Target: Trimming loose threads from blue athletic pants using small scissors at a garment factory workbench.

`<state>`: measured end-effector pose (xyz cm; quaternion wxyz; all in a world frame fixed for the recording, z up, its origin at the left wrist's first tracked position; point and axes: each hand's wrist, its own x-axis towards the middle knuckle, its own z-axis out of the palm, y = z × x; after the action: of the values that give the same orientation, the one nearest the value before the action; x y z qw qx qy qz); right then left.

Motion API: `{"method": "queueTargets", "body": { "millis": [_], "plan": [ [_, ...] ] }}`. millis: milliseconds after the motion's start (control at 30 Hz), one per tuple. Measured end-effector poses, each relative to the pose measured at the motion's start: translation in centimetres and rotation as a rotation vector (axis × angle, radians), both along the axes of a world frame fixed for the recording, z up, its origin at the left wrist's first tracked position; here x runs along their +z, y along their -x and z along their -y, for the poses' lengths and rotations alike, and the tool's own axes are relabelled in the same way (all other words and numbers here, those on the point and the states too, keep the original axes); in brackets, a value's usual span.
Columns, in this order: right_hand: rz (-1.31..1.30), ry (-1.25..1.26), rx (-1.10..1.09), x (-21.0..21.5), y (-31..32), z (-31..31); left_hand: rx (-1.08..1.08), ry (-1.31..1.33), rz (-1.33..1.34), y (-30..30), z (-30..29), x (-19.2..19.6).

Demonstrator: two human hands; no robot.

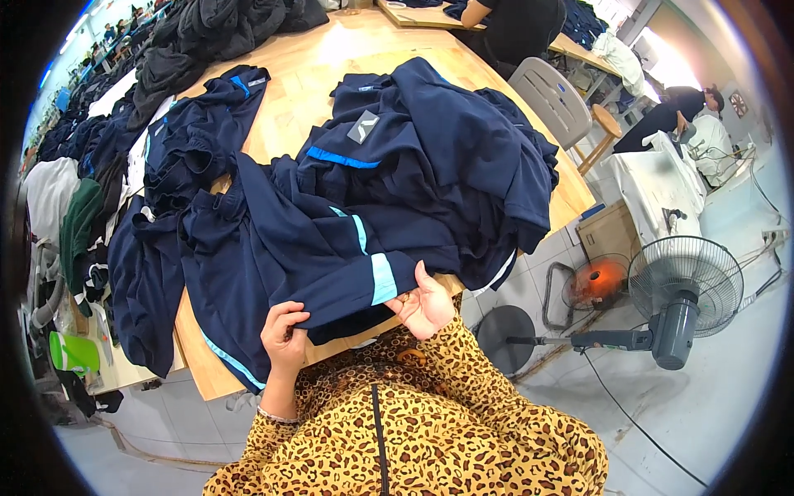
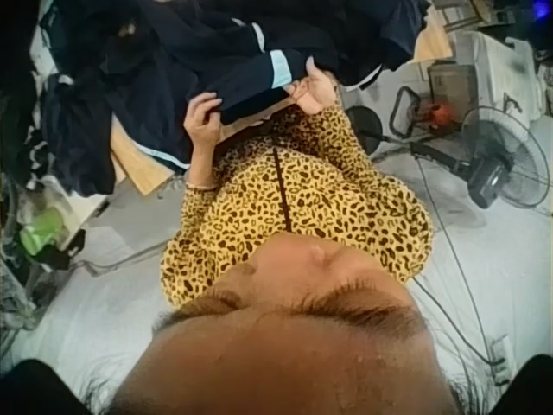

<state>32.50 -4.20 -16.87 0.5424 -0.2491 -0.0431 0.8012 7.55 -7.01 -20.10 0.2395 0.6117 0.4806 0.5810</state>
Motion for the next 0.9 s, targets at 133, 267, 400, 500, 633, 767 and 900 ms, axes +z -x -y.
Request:
{"method": "queueTargets", "body": {
  "millis": [133,267,400,500,633,767,900],
  "plan": [
    [-0.034,-0.017,0.024,0.6,0.6,0.3,-0.061,0.043,-0.051,-0.5,0.1,0.5],
    [0.074,-0.037,0.029,0.5,0.9,0.2,-0.104,0.121,-0.130,-1.0,-0.2,0.9],
    [0.094,-0.033,0.029,1.2,1.5,0.5,-0.037,0.269,-0.158,-1.9,0.7,2.9],
    [0.070,-0.054,0.043,1.5,2.1,0.6,-0.106,0.027,-0.207,-2.9,0.8,3.5],
    [0.032,-0.073,0.055,2.1,2.6,0.7,-0.176,-0.057,-0.299,-5.1,-0.6,3.4],
    [0.084,0.019,-0.010,2.0,2.8,1.0,-0.164,-0.056,-0.211,-5.5,-1.9,1.8],
    [1.025,-0.110,0.156,1.0,2.5,3.1,-0.201,0.250,0.004,-4.5,-1.8,2.3]
  ]
}}
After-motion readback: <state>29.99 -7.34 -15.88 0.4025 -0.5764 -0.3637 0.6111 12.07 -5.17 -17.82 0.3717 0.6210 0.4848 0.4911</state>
